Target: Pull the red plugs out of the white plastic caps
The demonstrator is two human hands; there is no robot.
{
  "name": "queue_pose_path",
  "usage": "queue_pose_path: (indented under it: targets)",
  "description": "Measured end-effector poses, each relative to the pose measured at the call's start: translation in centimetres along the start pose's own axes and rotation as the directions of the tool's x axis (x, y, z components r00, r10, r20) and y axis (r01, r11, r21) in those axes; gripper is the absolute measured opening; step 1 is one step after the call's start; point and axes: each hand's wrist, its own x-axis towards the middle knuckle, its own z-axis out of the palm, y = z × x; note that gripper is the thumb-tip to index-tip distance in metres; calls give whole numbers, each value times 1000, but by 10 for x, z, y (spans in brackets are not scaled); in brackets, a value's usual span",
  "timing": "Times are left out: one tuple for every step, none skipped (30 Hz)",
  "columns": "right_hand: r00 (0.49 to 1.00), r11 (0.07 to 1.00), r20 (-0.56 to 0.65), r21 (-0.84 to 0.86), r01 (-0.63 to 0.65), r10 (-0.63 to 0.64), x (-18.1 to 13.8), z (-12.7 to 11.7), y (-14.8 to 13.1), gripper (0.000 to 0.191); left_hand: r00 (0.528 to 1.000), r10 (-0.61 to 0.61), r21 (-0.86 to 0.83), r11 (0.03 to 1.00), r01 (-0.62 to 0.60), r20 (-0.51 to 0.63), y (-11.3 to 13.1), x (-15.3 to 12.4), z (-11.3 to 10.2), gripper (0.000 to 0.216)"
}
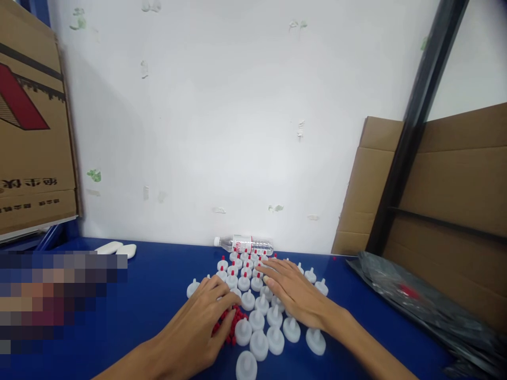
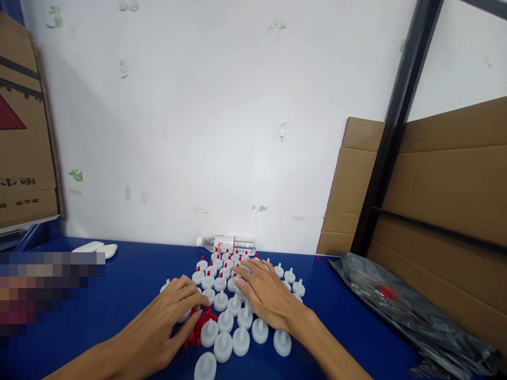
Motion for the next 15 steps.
queue_pose_path:
  targets:
    - [1000, 1000, -20, 1, 17, -17, -1, -2, -1, 47, 1000, 4, 1, 1000, -4, -11, 0, 0, 0, 24]
    - [999, 999, -31, 4, 34, -34, -1, -3, -3, 45, 1000, 6, 4, 1000, -6, -20, 0, 0, 0, 24]
    - [998, 999, -29, 9, 50, -49, -1, -4, -5, 44, 1000, 8, 8, 1000, -7, -26, 0, 1, 0, 24]
    - [998, 998, -12, 16, 61, -61, -2, -4, -7, 43, 999, 11, 13, 1000, -10, -34, 0, 1, 0, 24]
    - [998, 997, 12, 26, 68, -68, -2, -4, -9, 43, 999, 14, 17, 1000, -13, -46, 0, 1, 0, 24]
    - [997, 997, 35, 35, 73, -75, -2, -3, -10, 44, 998, 16, 18, 1000, -15, -62, 0, 2, 0, 23]
    - [995, 996, 50, 40, 80, -82, -2, -3, -12, 45, 997, 16, 16, 1000, -15, -82, 1, 2, -1, 23]
    - [995, 995, 50, 40, 87, -89, -1, -3, -12, 45, 995, 12, 10, 1000, -11, -102, 1, 2, -1, 23]
    - [995, 995, 32, 33, 93, -94, -1, -5, -13, 46, 992, 3, 2, 1000, -3, -123, 2, 2, -2, 24]
    - [995, 995, -1, 19, 100, -100, -1, -6, -13, 45, 989, -9, -7, 1000, 8, -144, 2, 2, -3, 24]
    - [993, 994, -44, 3, 111, -111, -1, -8, -14, 43, 987, -17, -16, 1000, 14, -161, 3, 2, -3, 24]
    - [988, 992, -93, -11, 126, -126, -1, -11, -15, 41, 984, -22, -22, 1000, 18, -175, 3, 2, -4, 23]
    - [978, 989, -145, -22, 149, -150, 0, -12, -17, 39, 982, -25, -28, 999, 20, -186, 4, 2, -5, 23]
    - [963, 982, -194, -37, 186, -189, 0, -14, -19, 37, 981, -28, -34, 999, 22, -194, 4, 2, -6, 22]
    - [942, 971, -236, -57, 231, -238, -1, -14, -22, 33, 980, -31, -40, 999, 23, -198, 5, 2, -6, 21]
